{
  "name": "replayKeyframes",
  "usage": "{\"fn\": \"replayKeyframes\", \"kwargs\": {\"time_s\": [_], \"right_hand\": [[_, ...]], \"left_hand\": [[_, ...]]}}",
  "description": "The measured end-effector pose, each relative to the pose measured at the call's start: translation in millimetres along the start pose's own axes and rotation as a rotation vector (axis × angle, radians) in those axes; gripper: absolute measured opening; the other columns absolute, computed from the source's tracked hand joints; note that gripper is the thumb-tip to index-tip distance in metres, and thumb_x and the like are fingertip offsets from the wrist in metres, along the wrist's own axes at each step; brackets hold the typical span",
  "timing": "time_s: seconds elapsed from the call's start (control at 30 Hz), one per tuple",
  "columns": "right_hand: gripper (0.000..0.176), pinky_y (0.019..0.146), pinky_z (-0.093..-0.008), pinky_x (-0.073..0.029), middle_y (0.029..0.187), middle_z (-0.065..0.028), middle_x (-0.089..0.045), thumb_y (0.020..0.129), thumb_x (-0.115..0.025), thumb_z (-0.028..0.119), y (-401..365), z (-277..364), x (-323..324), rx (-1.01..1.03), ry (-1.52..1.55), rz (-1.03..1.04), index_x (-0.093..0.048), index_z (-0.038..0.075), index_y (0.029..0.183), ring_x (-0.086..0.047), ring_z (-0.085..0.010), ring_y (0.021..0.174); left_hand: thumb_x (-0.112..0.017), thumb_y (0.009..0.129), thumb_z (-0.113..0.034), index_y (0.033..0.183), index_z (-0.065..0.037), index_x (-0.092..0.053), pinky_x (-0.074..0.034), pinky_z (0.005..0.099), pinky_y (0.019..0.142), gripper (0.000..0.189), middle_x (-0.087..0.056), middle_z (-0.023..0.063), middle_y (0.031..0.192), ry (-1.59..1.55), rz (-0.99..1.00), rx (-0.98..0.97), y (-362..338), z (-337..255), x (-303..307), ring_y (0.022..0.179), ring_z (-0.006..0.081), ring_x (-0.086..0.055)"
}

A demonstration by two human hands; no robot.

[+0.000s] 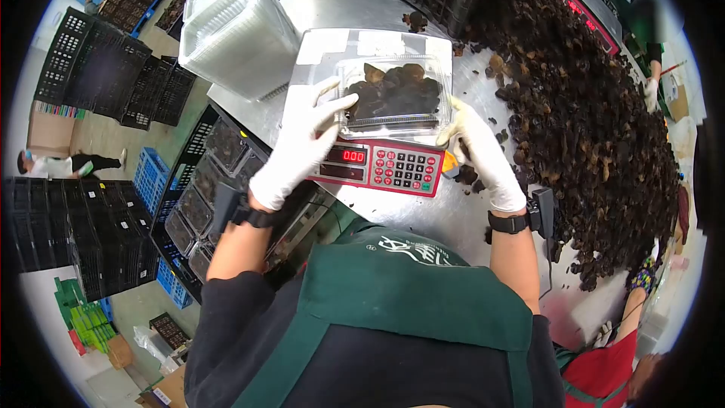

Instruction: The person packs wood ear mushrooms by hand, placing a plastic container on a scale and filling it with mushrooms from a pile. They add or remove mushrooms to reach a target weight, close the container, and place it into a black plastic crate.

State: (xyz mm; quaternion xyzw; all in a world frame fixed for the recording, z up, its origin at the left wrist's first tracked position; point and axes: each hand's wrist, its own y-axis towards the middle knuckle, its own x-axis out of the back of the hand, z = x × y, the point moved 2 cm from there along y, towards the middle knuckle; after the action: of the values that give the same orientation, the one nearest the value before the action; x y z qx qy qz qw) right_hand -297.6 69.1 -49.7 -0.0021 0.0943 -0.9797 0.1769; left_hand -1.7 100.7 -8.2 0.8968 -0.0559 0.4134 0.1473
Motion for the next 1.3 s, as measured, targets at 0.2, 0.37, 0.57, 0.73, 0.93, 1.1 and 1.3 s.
{"fn": "replayKeyframes", "kwargs": {"time_s": [0.2,0.37,0.57,0.73,0.93,1.1,1.3], "right_hand": [[0.05,0.05,-0.0182,-0.037,0.083,-0.0024,-0.065,0.102,-0.051,0.015,8,-4,-6,-0.017,0.047,-0.008,-0.039,-0.002,0.147,-0.047,-0.0035,0.057],[0.041,0.048,-0.0184,-0.034,0.079,-0.0025,-0.065,0.104,-0.05,0.022,2,14,-9,0.0,0.094,-0.011,-0.05,-0.002,0.137,-0.046,-0.004,0.054],[0.034,0.044,-0.0189,-0.029,0.075,-0.002,-0.065,0.105,-0.048,0.037,0,8,-7,-0.016,0.073,0.027,-0.061,0.005,0.108,-0.047,-0.0041,0.051],[0.032,0.044,-0.0192,-0.031,0.076,-0.0024,-0.065,0.104,-0.048,0.028,-1,17,-11,-0.037,0.062,0.009,-0.059,0.002,0.119,-0.046,-0.0042,0.051],[0.046,0.046,-0.0184,-0.034,0.077,-0.0018,-0.062,0.1,-0.048,0.012,10,-10,-11,-0.024,0.117,-0.07,-0.045,-0.001,0.144,-0.045,-0.0039,0.051],[0.046,0.052,-0.018,-0.032,0.077,0.001,-0.061,0.1,-0.047,0.013,6,-8,-13,0.114,0.063,-0.12,-0.046,-0.001,0.144,-0.04,-0.0028,0.056],[0.046,0.05,-0.0174,-0.032,0.079,0.0024,-0.055,0.101,-0.048,0.012,-29,-2,-36,0.131,0.04,-0.136,-0.044,-0.004,0.144,-0.04,-0.003,0.056]], "left_hand": [[-0.058,0.094,-0.009,0.155,-0.012,-0.029,-0.049,0.0263,0.065,0.067,-0.06,0.0024,0.08,-0.646,0.096,0.333,-6,22,-20,0.064,0.0093,-0.057],[-0.056,0.094,-0.014,0.155,-0.009,-0.027,-0.045,0.0221,0.055,0.068,-0.061,0.0038,0.076,-0.795,0.108,0.422,-1,14,-12,0.058,0.01,-0.057],[-0.054,0.094,-0.018,0.154,-0.004,-0.03,-0.045,0.0215,0.056,0.066,-0.062,0.0051,0.076,-0.912,0.077,0.503,-7,7,-13,0.058,0.0099,-0.057],[-0.054,0.094,-0.018,0.156,-0.008,-0.027,-0.043,0.0206,0.055,0.068,-0.063,0.0051,0.079,-0.903,0.075,0.449,-11,7,-15,0.06,0.0096,-0.057],[-0.058,0.088,-0.005,0.158,-0.013,-0.021,-0.042,0.0192,0.053,0.08,-0.064,0.0062,0.081,-0.926,0.073,0.42,-11,13,-34,0.06,0.009,-0.058],[-0.059,0.087,-0.004,0.157,-0.012,-0.019,-0.045,0.0203,0.053,0.081,-0.064,0.0081,0.077,-1.064,-0.011,0.39,-9,13,-42,0.059,0.0108,-0.06],[-0.055,0.089,0.003,0.155,-0.01,-0.021,-0.052,0.0249,0.059,0.075,-0.063,0.0073,0.079,-1.13,-0.177,0.402,-66,-16,-37,0.062,0.0121,-0.061]]}}
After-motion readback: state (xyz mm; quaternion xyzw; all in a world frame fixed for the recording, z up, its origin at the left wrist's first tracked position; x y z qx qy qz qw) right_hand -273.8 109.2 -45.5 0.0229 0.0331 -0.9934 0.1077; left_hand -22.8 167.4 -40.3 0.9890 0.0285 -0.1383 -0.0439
